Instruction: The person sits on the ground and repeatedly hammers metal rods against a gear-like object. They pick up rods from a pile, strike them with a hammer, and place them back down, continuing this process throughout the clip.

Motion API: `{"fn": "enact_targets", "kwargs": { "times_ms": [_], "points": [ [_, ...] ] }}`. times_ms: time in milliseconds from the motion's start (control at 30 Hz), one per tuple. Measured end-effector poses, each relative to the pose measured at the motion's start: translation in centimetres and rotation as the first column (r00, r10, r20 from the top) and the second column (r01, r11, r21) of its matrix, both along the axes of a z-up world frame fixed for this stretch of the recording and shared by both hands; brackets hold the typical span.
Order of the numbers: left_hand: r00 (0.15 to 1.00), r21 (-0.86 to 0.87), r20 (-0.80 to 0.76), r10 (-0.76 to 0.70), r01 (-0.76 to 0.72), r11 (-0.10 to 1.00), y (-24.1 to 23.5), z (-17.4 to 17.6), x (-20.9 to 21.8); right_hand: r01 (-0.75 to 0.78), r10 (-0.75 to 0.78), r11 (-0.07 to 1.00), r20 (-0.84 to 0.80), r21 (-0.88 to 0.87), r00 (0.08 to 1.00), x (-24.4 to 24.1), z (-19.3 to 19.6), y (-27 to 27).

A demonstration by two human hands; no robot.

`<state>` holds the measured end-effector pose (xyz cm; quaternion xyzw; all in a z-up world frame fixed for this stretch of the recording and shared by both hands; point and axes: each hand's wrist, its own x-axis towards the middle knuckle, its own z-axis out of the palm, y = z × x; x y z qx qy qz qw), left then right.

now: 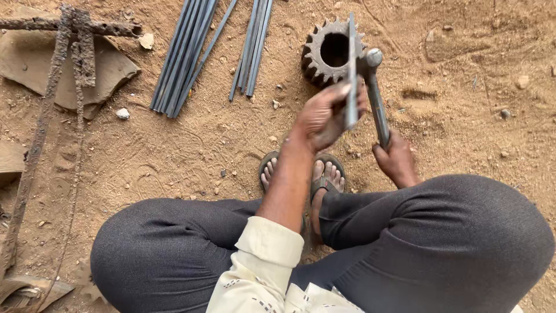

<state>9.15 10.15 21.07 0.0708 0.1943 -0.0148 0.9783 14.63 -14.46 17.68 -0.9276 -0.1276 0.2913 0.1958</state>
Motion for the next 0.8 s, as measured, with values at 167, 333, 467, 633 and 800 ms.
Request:
{"fn": "enact_targets", "kwargs": {
  "times_ms": [167, 333, 467, 633, 800],
  "points": [
    [0.850, 0.756, -0.514, 0.116, 0.386, 0.528, -0.9, -8.7, -1.4, -0.037, 0.028, 0.993, 0.076, 0.114, 0.997, 0.3, 0.7, 0.0],
    [0.797, 0.708, -0.600, 0.062, 0.493, 0.506, -1.0, -12.6, -1.4, -0.142, 0.055, 0.928, 0.248, 0.346, 0.967, 1.7, 1.7, 0.2],
    [0.780, 0.572, -0.625, -0.042, 0.493, 0.655, 0.0, -12.3, -1.2, -0.190, 0.072, 0.901, 0.297, 0.390, 0.952, 3.4, 0.9, 1.5],
    [0.801, 0.578, -0.599, -0.026, 0.454, 0.678, 0.5, -11.6, -1.4, -0.117, 0.116, 0.989, 0.012, 0.092, 0.993, 6.1, 1.4, 3.4],
    [0.854, 0.632, -0.520, 0.024, 0.365, 0.684, -2.0, -14.4, -5.7, -0.149, 0.066, 0.930, 0.247, 0.336, 0.967, 6.1, 1.5, 3.2]
  ]
}}
